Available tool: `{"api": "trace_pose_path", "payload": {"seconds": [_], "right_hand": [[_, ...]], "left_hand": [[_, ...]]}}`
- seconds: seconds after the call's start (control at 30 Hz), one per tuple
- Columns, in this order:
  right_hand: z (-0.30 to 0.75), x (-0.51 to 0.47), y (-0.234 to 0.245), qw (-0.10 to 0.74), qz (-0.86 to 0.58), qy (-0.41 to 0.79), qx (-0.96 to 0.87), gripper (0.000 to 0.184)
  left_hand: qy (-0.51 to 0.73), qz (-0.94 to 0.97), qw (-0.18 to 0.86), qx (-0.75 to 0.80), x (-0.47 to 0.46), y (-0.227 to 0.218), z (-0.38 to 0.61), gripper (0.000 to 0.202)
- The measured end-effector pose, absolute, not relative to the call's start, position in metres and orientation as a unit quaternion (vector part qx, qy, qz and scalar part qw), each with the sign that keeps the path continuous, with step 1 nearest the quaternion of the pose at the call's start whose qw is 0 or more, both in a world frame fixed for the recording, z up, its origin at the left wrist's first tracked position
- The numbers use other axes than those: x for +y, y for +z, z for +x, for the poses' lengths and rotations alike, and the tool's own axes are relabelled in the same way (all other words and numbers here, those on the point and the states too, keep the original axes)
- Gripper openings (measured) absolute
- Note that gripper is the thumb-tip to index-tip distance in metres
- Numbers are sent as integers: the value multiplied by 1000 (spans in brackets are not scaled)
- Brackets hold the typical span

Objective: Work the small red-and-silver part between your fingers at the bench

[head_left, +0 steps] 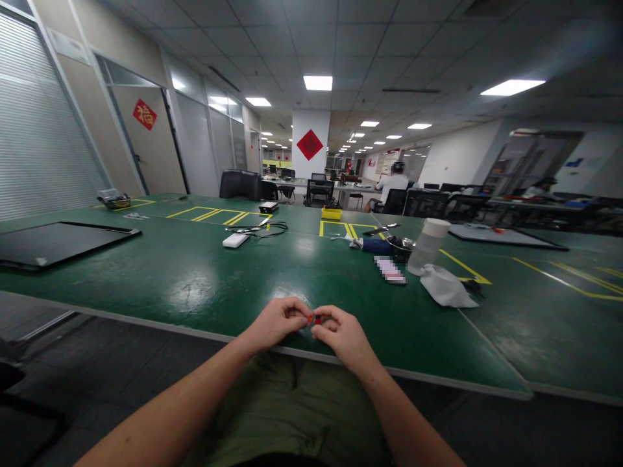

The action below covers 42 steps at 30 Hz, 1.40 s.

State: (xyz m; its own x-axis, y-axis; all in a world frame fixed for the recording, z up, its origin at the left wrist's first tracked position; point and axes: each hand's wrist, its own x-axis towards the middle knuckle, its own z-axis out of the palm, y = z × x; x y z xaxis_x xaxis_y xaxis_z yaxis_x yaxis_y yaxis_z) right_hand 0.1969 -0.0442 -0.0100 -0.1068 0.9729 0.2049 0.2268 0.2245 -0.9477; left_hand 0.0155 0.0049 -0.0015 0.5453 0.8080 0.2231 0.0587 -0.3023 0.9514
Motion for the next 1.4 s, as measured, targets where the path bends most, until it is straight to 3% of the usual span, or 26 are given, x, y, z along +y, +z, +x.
{"api": "trace_pose_path", "payload": {"seconds": [0.37, 1.4], "right_hand": [[198, -42, -14, 467, -468, 397, -636, 34], [198, -45, -11, 445, -465, 399, -653, 35]], "left_hand": [[356, 700, 547, 290, 6, -3, 16, 17], [360, 706, 532, 298, 6, -3, 16, 16]]}}
